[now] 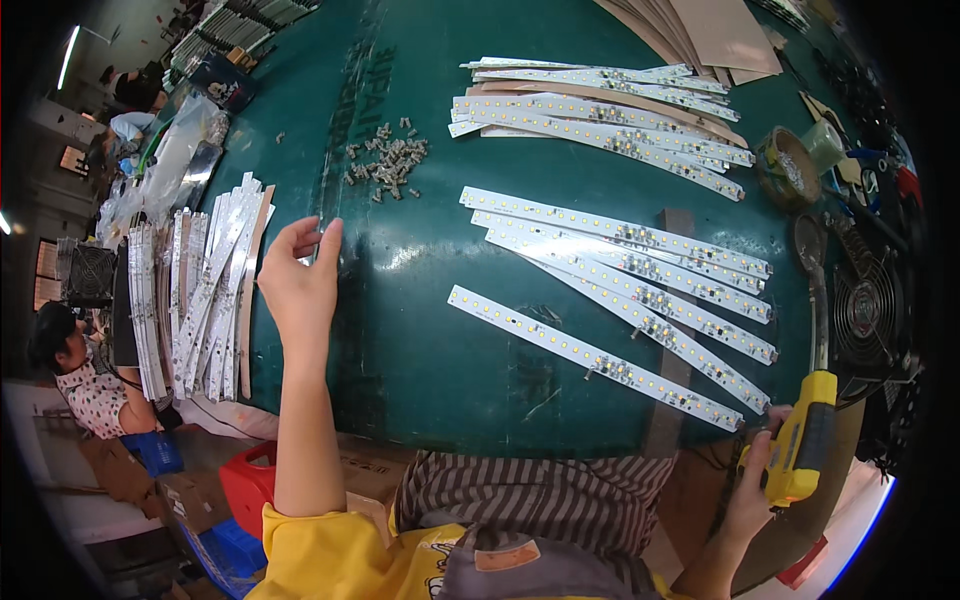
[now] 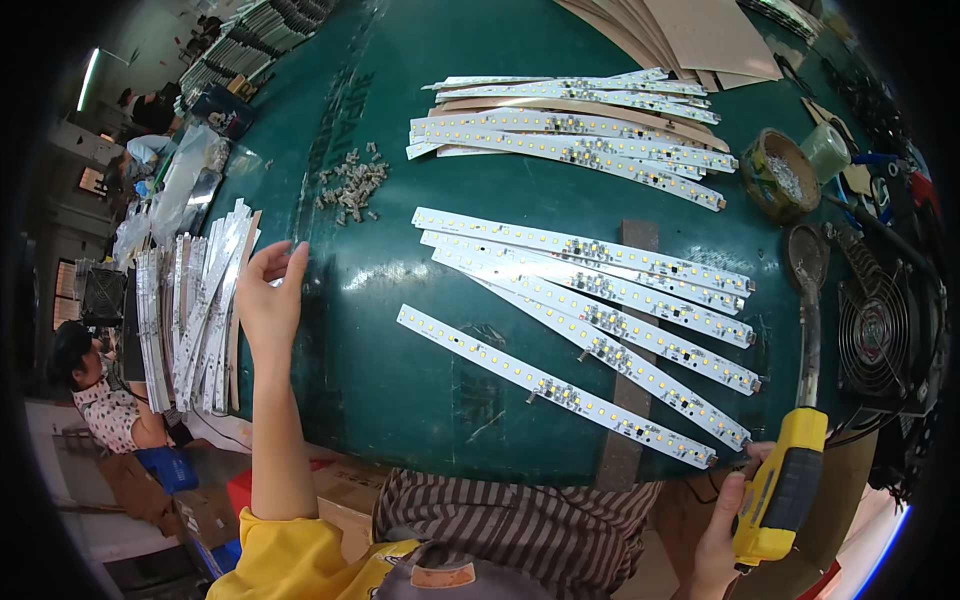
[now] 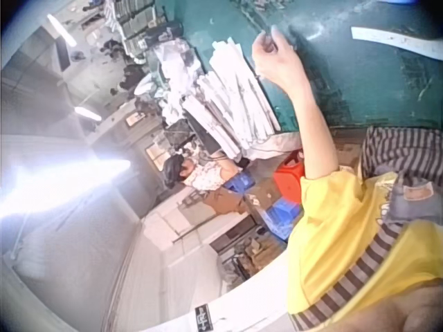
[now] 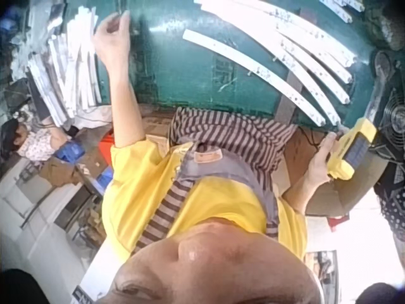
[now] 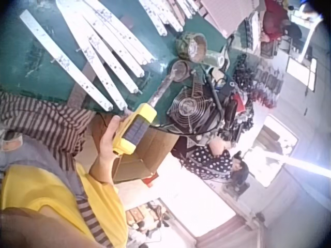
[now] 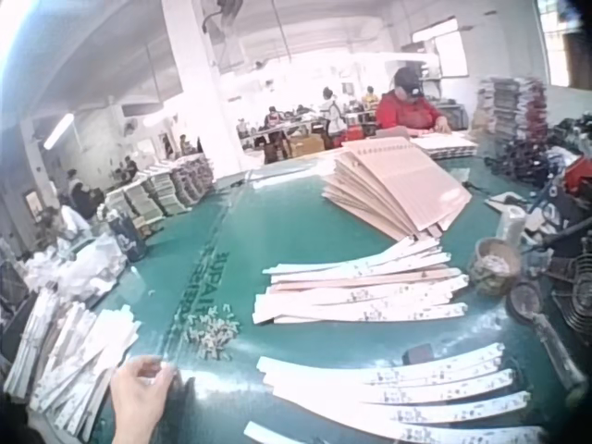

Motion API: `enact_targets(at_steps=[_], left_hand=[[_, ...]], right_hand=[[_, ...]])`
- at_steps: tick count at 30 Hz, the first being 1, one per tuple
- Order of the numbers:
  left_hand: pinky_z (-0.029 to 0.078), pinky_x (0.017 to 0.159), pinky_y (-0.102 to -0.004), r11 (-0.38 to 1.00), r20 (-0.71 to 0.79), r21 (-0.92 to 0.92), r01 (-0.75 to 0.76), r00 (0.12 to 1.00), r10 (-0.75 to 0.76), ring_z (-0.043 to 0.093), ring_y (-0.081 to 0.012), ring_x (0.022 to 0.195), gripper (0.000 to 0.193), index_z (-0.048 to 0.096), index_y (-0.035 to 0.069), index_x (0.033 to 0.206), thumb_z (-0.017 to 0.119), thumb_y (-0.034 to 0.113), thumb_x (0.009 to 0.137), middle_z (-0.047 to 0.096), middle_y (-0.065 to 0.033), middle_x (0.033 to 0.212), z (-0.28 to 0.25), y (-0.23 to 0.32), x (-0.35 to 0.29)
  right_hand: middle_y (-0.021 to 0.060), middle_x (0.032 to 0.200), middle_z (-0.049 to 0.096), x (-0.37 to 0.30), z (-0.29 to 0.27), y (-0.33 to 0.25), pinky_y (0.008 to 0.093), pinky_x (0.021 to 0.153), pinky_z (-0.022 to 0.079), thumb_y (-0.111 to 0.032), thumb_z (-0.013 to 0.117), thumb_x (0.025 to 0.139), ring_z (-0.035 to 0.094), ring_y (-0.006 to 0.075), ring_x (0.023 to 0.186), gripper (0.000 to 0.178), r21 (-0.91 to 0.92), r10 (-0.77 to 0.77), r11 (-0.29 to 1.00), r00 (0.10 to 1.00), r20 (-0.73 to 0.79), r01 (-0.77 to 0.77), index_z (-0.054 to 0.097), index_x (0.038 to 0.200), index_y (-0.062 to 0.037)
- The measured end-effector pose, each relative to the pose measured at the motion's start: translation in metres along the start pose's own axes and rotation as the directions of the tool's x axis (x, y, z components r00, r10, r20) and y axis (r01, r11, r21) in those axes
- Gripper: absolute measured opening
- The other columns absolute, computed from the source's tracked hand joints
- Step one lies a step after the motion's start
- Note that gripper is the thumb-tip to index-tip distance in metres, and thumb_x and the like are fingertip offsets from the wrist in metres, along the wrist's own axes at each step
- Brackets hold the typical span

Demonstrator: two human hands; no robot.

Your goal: The person places small components onto LED strips by hand and solders them with a soldering gun, then gathers and stacks the LED strips on the work table.

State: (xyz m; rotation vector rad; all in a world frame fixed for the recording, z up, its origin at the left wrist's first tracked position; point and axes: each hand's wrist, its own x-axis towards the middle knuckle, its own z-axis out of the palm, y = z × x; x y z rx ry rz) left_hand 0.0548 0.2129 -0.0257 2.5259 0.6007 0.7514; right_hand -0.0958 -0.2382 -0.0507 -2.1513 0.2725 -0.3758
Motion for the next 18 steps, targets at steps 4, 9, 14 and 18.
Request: enact_targets(at_steps=[4, 9, 14, 18], left_hand=[[0.052, 0.074, -0.0312, 0.999, -0.025, -0.039, -0.017, 1.000, 0.016, 0.068, -0.0192, 0.076, 0.021, 0.072, -0.003, 0.094, 0.074, 0.015, 0.084, 0.070, -0.0128, 0.084, 0.015, -0.020, 0.002], [0.053, 0.072, -0.0311, 0.994, 0.016, -0.080, 0.078, 0.997, -0.077, 0.069, -0.0188, 0.075, 0.017, 0.072, -0.002, 0.091, 0.072, 0.012, 0.083, 0.071, -0.0122, 0.082, 0.016, -0.014, 0.005], [0.053, 0.074, -0.0289, 0.995, 0.039, -0.101, -0.012, 0.999, 0.016, 0.068, -0.0169, 0.073, 0.016, 0.072, -0.003, 0.090, 0.071, 0.009, 0.080, 0.072, -0.0117, 0.079, 0.011, 0.012, -0.005], [0.051, 0.073, -0.0253, 0.945, 0.323, -0.319, 0.069, 0.946, 0.040, 0.065, -0.0103, 0.075, 0.015, 0.072, -0.002, 0.087, 0.074, 0.008, 0.076, 0.072, -0.0065, 0.077, 0.003, 0.059, -0.038]], right_hand=[[0.0109, 0.128, 0.056, 0.008, 0.011, -0.021, 0.0325, 0.095, 0.039, -0.013, 0.053, 0.100, 0.052, 0.0196, 0.109, 0.039, -0.174, -0.050, 0.983, 0.999, 0.002, 0.050, 0.046, 0.136, 0.0021], [0.0100, 0.127, 0.058, 0.008, 0.018, -0.026, 0.0313, 0.092, 0.041, -0.010, 0.055, 0.098, 0.053, 0.0171, 0.104, 0.041, -0.093, -0.063, 0.994, 0.994, -0.094, 0.054, 0.045, 0.136, 0.0016], [0.0086, 0.112, 0.064, 0.014, 0.023, -0.033, 0.0262, 0.081, 0.045, 0.001, 0.065, 0.089, 0.055, 0.0128, 0.088, 0.035, -0.088, -0.032, 0.996, 0.994, -0.101, 0.023, 0.053, 0.122, 0.0013], [0.0056, 0.100, 0.064, 0.016, 0.023, -0.037, 0.0257, 0.072, 0.044, 0.001, 0.069, 0.084, 0.054, 0.0116, 0.075, 0.030, -0.039, -0.001, 0.999, 0.997, -0.077, -0.002, 0.058, 0.111, -0.0001]])
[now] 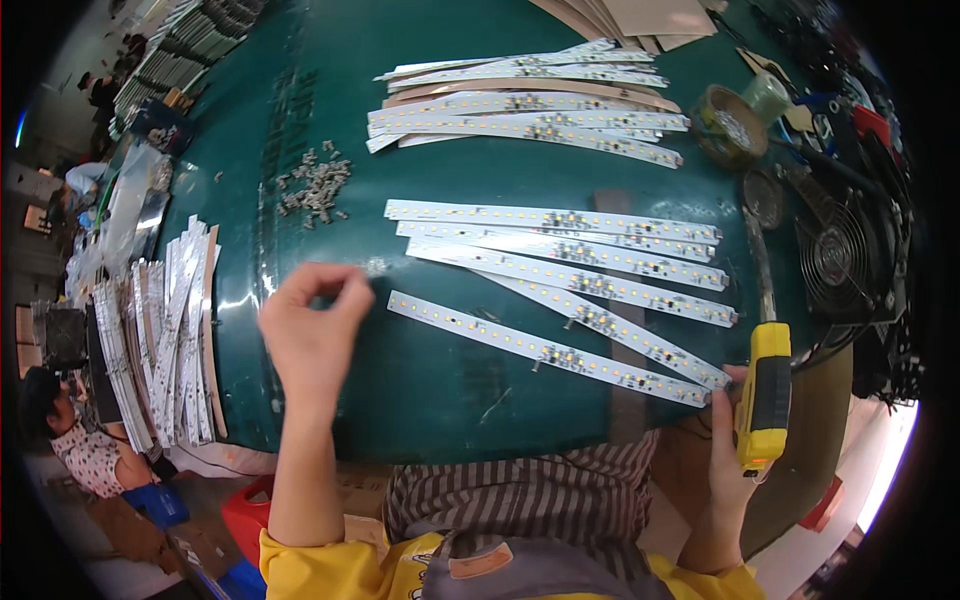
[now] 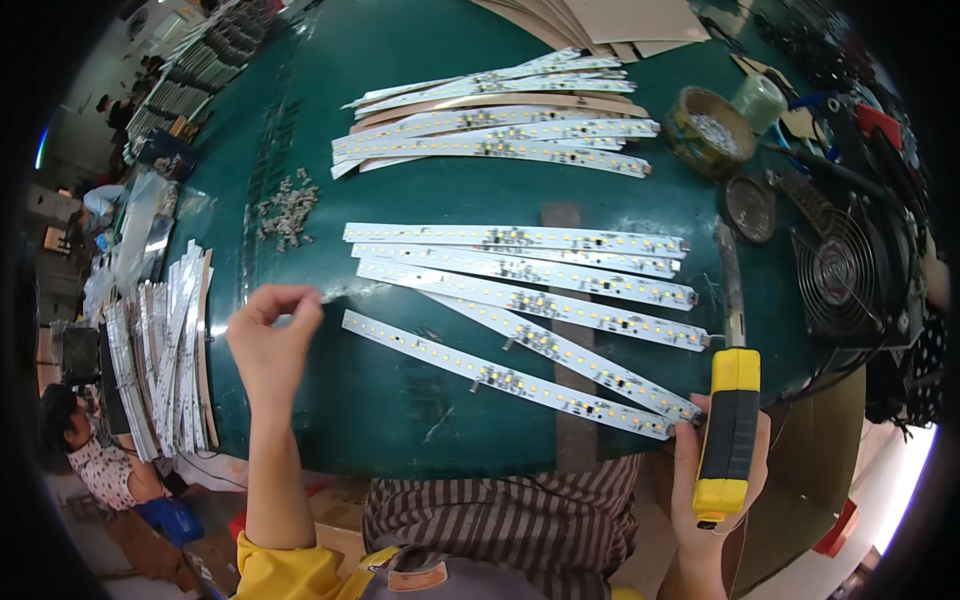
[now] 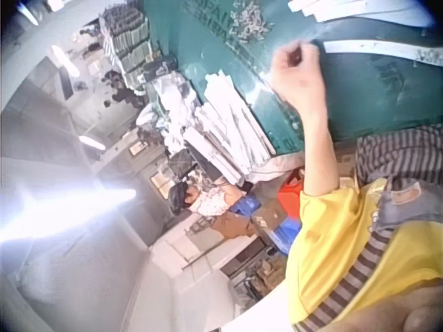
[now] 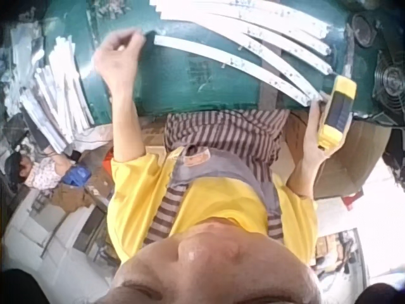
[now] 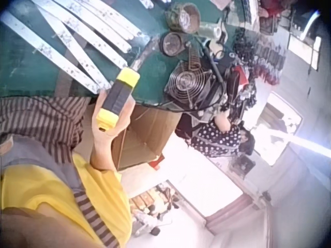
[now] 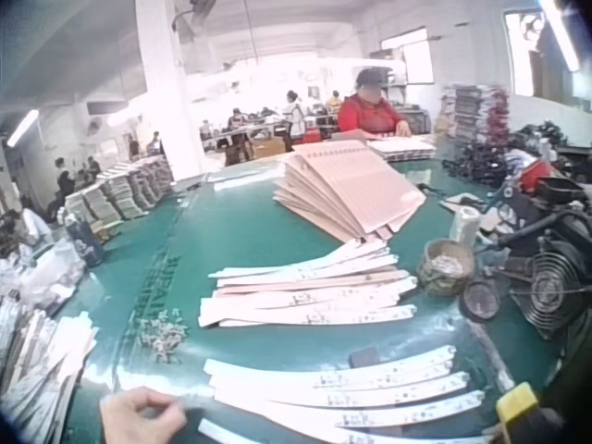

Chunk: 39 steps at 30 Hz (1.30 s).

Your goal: The person places small components onto LED strips by hand and solders them with a soldering gun, then gathers and stacks the LED strips on the work table.

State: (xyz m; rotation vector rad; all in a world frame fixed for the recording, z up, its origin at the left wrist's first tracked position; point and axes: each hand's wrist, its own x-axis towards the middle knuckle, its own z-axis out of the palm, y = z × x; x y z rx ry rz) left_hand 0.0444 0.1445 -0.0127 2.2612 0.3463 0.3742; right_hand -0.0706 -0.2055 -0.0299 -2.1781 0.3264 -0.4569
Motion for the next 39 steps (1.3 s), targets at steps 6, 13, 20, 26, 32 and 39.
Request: enact_targets(at_steps=[6, 13, 20, 26, 32, 39], left_hand=[[0.040, 0.077, -0.0275, 0.920, 0.256, -0.137, -0.368, 0.884, 0.391, 0.066, -0.0143, 0.064, 0.012, 0.074, 0.008, 0.085, 0.077, 0.008, 0.073, 0.072, -0.0035, 0.074, 0.057, 0.053, -0.036], [0.035, 0.078, -0.0295, 0.918, 0.296, -0.118, -0.379, 0.869, 0.397, 0.065, -0.0138, 0.064, 0.012, 0.075, 0.007, 0.087, 0.077, 0.008, 0.075, 0.073, -0.0040, 0.075, 0.078, 0.069, -0.048], [0.033, 0.075, -0.0319, 0.922, 0.264, -0.079, -0.379, 0.884, 0.386, 0.065, -0.0135, 0.063, 0.013, 0.074, 0.007, 0.090, 0.077, 0.008, 0.077, 0.071, -0.0030, 0.075, 0.088, 0.065, -0.052], [0.035, 0.074, -0.0303, 0.911, 0.228, -0.072, -0.407, 0.882, 0.412, 0.065, -0.0142, 0.064, 0.014, 0.074, 0.008, 0.089, 0.077, 0.006, 0.075, 0.071, -0.0027, 0.075, 0.091, 0.065, -0.054], [0.038, 0.072, -0.0305, 0.942, 0.230, -0.131, -0.310, 0.915, 0.333, 0.066, -0.0148, 0.065, 0.015, 0.074, 0.007, 0.088, 0.078, 0.005, 0.074, 0.071, -0.0027, 0.078, 0.094, 0.064, -0.054], [0.048, 0.069, -0.0260, 0.927, 0.240, -0.061, -0.370, 0.896, 0.373, 0.067, -0.0148, 0.073, 0.016, 0.076, 0.003, 0.091, 0.076, 0.000, 0.075, 0.073, -0.0084, 0.082, 0.088, 0.071, -0.054]], right_hand=[[0.0091, 0.095, 0.070, -0.008, -0.008, -0.003, 0.0258, 0.077, 0.048, -0.010, 0.073, 0.085, 0.063, 0.0145, 0.081, 0.031, -0.063, -0.039, 0.997, 0.999, 0.002, 0.039, 0.056, 0.110, 0.0002], [0.0117, 0.092, 0.072, -0.017, -0.018, -0.005, 0.0265, 0.075, 0.052, -0.015, 0.077, 0.083, 0.069, 0.0158, 0.080, 0.040, -0.039, -0.057, 0.997, 0.989, 0.134, 0.063, 0.054, 0.112, 0.0018], [0.0121, 0.095, 0.070, -0.017, -0.021, 0.002, 0.0263, 0.075, 0.053, -0.013, 0.080, 0.080, 0.070, 0.0167, 0.081, 0.044, 0.002, -0.063, 0.998, 0.984, 0.167, 0.064, 0.054, 0.112, 0.0023], [0.0082, 0.102, 0.064, -0.021, -0.021, 0.001, 0.0244, 0.075, 0.044, 0.006, 0.068, 0.081, 0.054, 0.0107, 0.081, 0.037, 0.139, 0.016, 0.989, 0.980, 0.196, -0.044, 0.053, 0.114, -0.0013], [0.0112, 0.099, 0.068, -0.024, -0.034, 0.002, 0.0312, 0.070, 0.051, -0.020, 0.071, 0.085, 0.066, 0.0228, 0.075, 0.034, -0.080, -0.007, 0.997, 0.993, 0.118, 0.016, 0.060, 0.109, 0.0009], [0.0166, 0.108, 0.065, -0.023, -0.036, -0.012, 0.0239, 0.057, 0.046, -0.035, 0.053, 0.101, 0.054, 0.0104, 0.061, 0.048, 0.369, 0.100, 0.908, 0.956, 0.276, -0.201, 0.049, 0.127, 0.0050]])
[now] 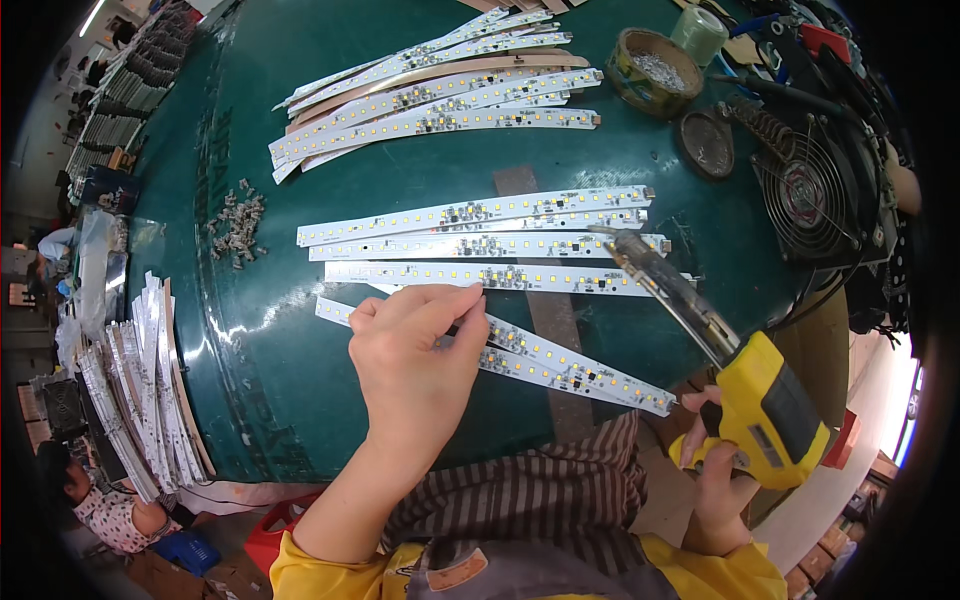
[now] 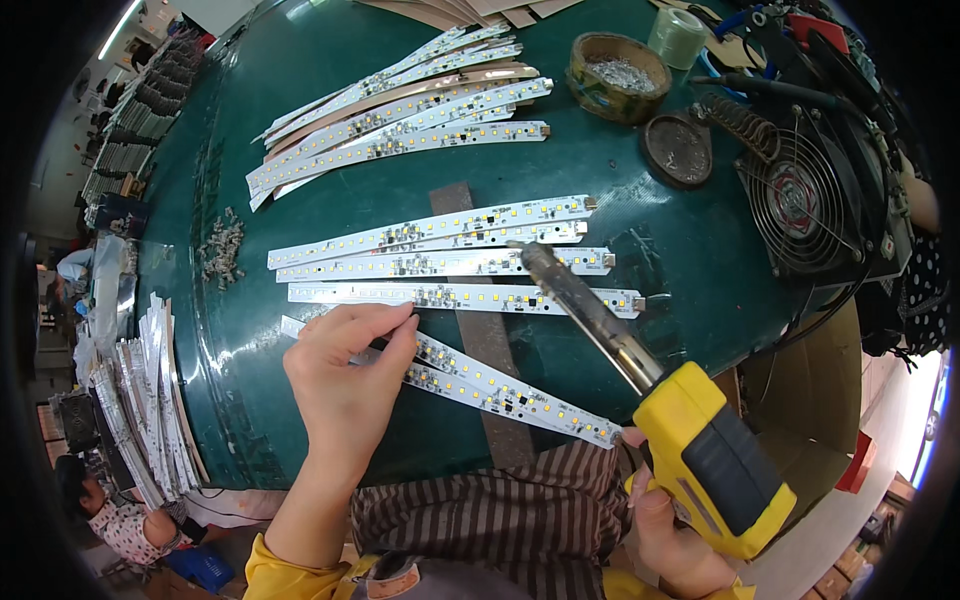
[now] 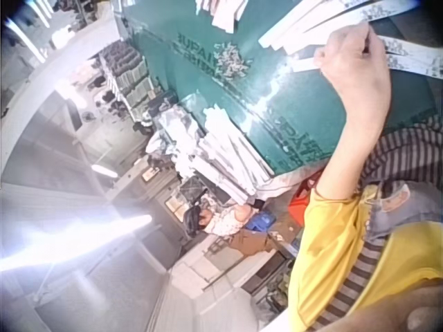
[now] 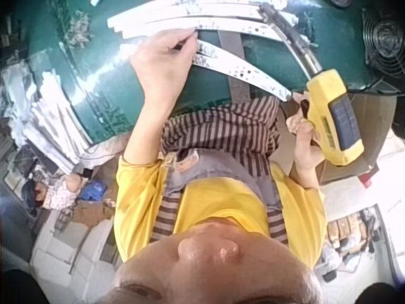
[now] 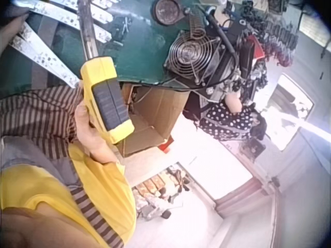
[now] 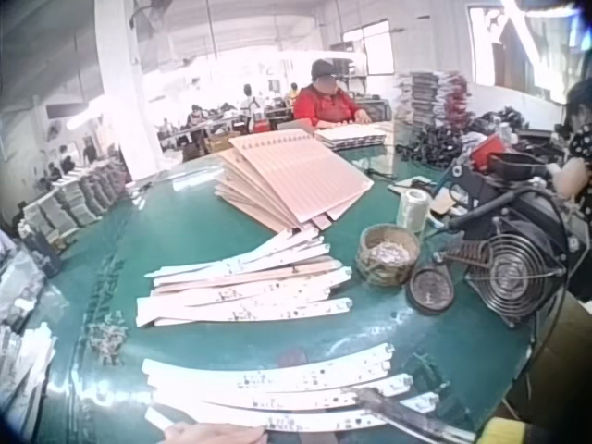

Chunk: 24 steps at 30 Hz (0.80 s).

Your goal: The person places small components onto LED strips by hand and solders them with a soldering gun, then gathers and stacks the LED strips on the work table.

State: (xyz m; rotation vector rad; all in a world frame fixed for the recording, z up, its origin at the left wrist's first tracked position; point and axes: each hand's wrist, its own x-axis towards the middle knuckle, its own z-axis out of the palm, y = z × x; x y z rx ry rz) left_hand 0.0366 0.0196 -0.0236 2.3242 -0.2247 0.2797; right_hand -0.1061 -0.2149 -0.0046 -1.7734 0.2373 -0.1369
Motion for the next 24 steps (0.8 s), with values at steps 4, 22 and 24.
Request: enact_targets(at_steps=[4, 22, 24], left_hand=[[0.044, 0.074, -0.0289, 0.984, -0.006, 0.137, -0.117, 0.993, 0.119, 0.066, -0.0159, 0.071, 0.016, 0.077, 0.005, 0.089, 0.076, 0.001, 0.073, 0.073, -0.0075, 0.082, 0.003, 0.002, 0.001], [0.044, 0.072, -0.0278, 0.992, -0.034, -0.038, 0.117, 0.992, -0.118, 0.067, -0.0147, 0.068, 0.013, 0.075, 0.005, 0.088, 0.076, 0.004, 0.075, 0.072, -0.0060, 0.076, 0.003, 0.005, 0.003], [0.049, 0.069, -0.0262, 0.983, -0.010, -0.071, 0.167, 0.986, -0.168, 0.067, -0.0141, 0.072, 0.015, 0.075, 0.001, 0.091, 0.076, 0.003, 0.076, 0.073, -0.0087, 0.078, 0.002, 0.004, 0.003]], right_hand=[[0.0171, 0.108, 0.065, -0.002, 0.006, 0.001, 0.0239, 0.056, 0.046, -0.036, 0.055, 0.100, 0.055, 0.0103, 0.061, 0.048, 0.005, 0.016, 1.000, 0.999, -0.051, -0.015, 0.050, 0.125, 0.0048], [0.0167, 0.109, 0.067, -0.016, -0.010, 0.014, 0.0251, 0.061, 0.046, -0.037, 0.064, 0.095, 0.055, 0.0104, 0.066, 0.052, -0.221, 0.070, 0.972, 0.997, -0.033, -0.076, 0.052, 0.127, 0.0018], [0.0166, 0.109, 0.066, -0.013, -0.008, 0.012, 0.0254, 0.061, 0.046, -0.038, 0.063, 0.095, 0.055, 0.0104, 0.065, 0.052, -0.145, 0.089, 0.985, 0.996, -0.029, -0.092, 0.052, 0.127, 0.0015]])
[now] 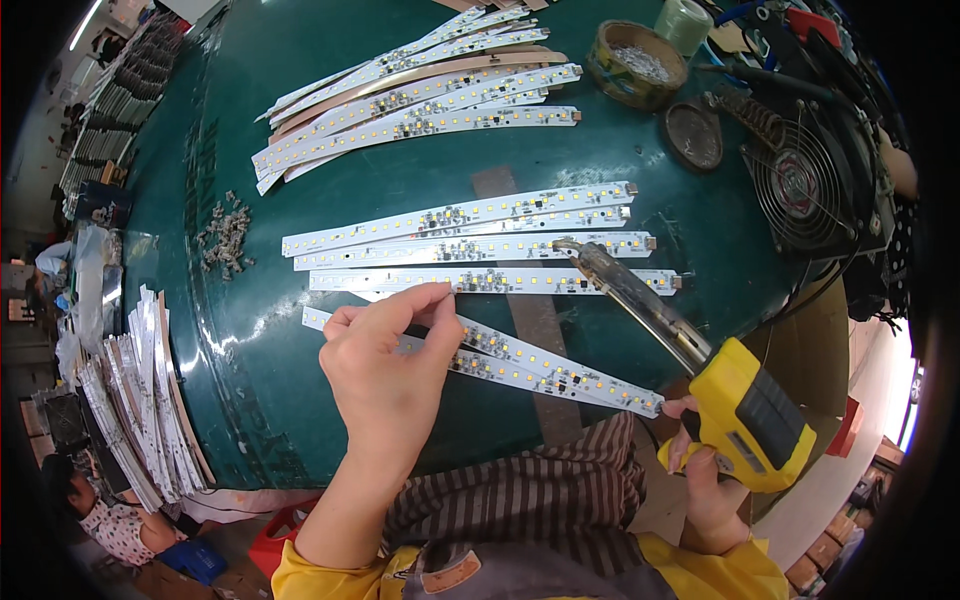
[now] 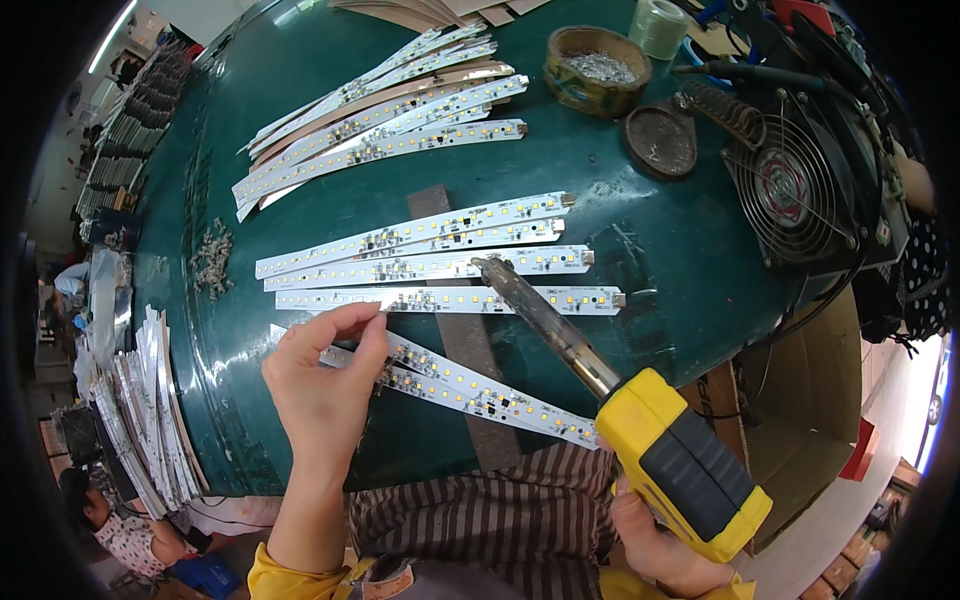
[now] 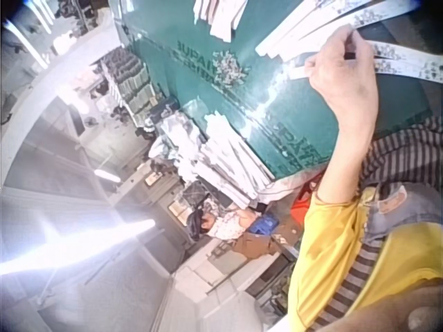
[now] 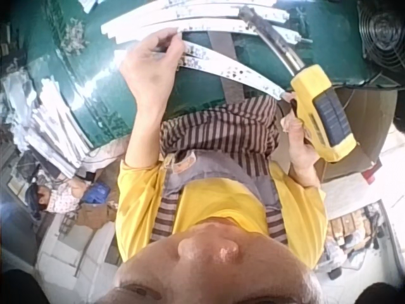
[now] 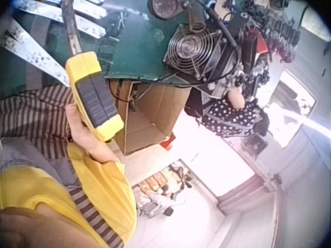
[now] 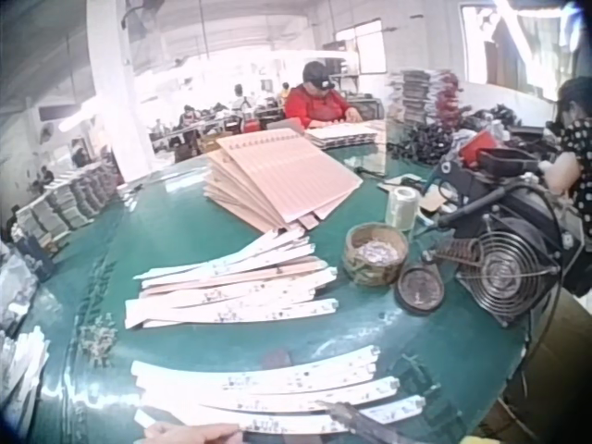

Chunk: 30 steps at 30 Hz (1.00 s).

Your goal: The person places small components onto LED strips by hand and solders them with a soldering gun, then gathers and stacks the LED strips on the work table.

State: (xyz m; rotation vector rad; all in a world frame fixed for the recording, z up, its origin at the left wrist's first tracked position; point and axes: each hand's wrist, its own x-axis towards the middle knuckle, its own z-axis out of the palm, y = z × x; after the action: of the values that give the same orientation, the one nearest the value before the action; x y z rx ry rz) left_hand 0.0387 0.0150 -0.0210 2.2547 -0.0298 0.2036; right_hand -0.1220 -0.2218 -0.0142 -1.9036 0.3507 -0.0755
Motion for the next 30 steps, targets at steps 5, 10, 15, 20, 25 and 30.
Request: enact_targets(at_steps=[5, 10, 15, 20, 25, 30], left_hand=[[0.037, 0.073, -0.0316, 0.924, -0.019, 0.196, -0.329, 0.940, 0.339, 0.062, -0.0163, 0.061, 0.015, 0.072, 0.008, 0.088, 0.077, 0.004, 0.074, 0.068, -0.0019, 0.071, 0.002, -0.012, 0.001], [0.036, 0.072, -0.0321, 0.907, -0.029, 0.212, -0.365, 0.925, 0.379, 0.061, -0.0165, 0.061, 0.014, 0.072, 0.009, 0.087, 0.077, 0.004, 0.075, 0.067, -0.0013, 0.070, 0.006, -0.011, 0.002], [0.035, 0.072, -0.0316, 0.900, -0.038, 0.225, -0.373, 0.920, 0.390, 0.061, -0.0156, 0.060, 0.014, 0.071, 0.009, 0.087, 0.077, 0.004, 0.075, 0.066, -0.0007, 0.069, 0.006, -0.009, 0.002], [0.045, 0.072, -0.0275, 0.979, 0.033, 0.148, -0.142, 0.990, 0.139, 0.062, -0.0133, 0.067, 0.012, 0.075, 0.002, 0.092, 0.074, 0.004, 0.080, 0.072, -0.0066, 0.077, 0.000, -0.003, 0.001], [0.042, 0.072, -0.0272, 1.000, 0.040, 0.011, -0.019, 0.999, 0.019, 0.064, -0.0117, 0.066, 0.010, 0.074, 0.003, 0.090, 0.074, 0.007, 0.081, 0.071, -0.0046, 0.074, 0.005, -0.009, 0.002], [0.036, 0.075, -0.0301, 0.995, -0.007, 0.059, -0.077, 0.997, 0.078, 0.064, -0.0137, 0.061, 0.007, 0.073, 0.008, 0.085, 0.077, 0.009, 0.078, 0.069, -0.0016, 0.069, 0.004, -0.010, 0.001]], right_hand=[[0.0163, 0.109, 0.066, 0.001, 0.002, 0.000, 0.0256, 0.061, 0.046, -0.038, 0.063, 0.095, 0.055, 0.0106, 0.065, 0.052, 0.042, -0.008, 0.999, 1.000, 0.001, 0.008, 0.052, 0.127, 0.0014], [0.0161, 0.108, 0.066, 0.003, 0.000, 0.002, 0.0256, 0.060, 0.046, -0.039, 0.063, 0.095, 0.055, 0.0107, 0.065, 0.052, 0.010, -0.043, 0.999, 0.999, 0.018, 0.043, 0.052, 0.126, 0.0013], [0.0155, 0.107, 0.066, 0.001, 0.001, 0.002, 0.0256, 0.060, 0.046, -0.041, 0.064, 0.094, 0.055, 0.0107, 0.064, 0.054, 0.048, -0.008, 0.999, 1.000, 0.005, 0.008, 0.052, 0.126, 0.0014], [0.0158, 0.109, 0.065, 0.002, 0.002, 0.001, 0.0259, 0.061, 0.046, -0.040, 0.064, 0.094, 0.054, 0.0105, 0.064, 0.055, 0.110, 0.011, 0.994, 1.000, 0.015, -0.013, 0.052, 0.128, 0.0013], [0.0155, 0.112, 0.065, -0.001, 0.002, 0.003, 0.0261, 0.061, 0.046, -0.040, 0.064, 0.094, 0.054, 0.0102, 0.064, 0.055, 0.076, 0.004, 0.997, 1.000, 0.025, -0.006, 0.051, 0.128, 0.0014], [0.0139, 0.110, 0.065, -0.001, 0.000, 0.004, 0.0264, 0.060, 0.046, -0.041, 0.062, 0.096, 0.053, 0.0098, 0.065, 0.054, 0.044, -0.006, 0.999, 0.998, 0.055, 0.004, 0.052, 0.127, 0.0023]])
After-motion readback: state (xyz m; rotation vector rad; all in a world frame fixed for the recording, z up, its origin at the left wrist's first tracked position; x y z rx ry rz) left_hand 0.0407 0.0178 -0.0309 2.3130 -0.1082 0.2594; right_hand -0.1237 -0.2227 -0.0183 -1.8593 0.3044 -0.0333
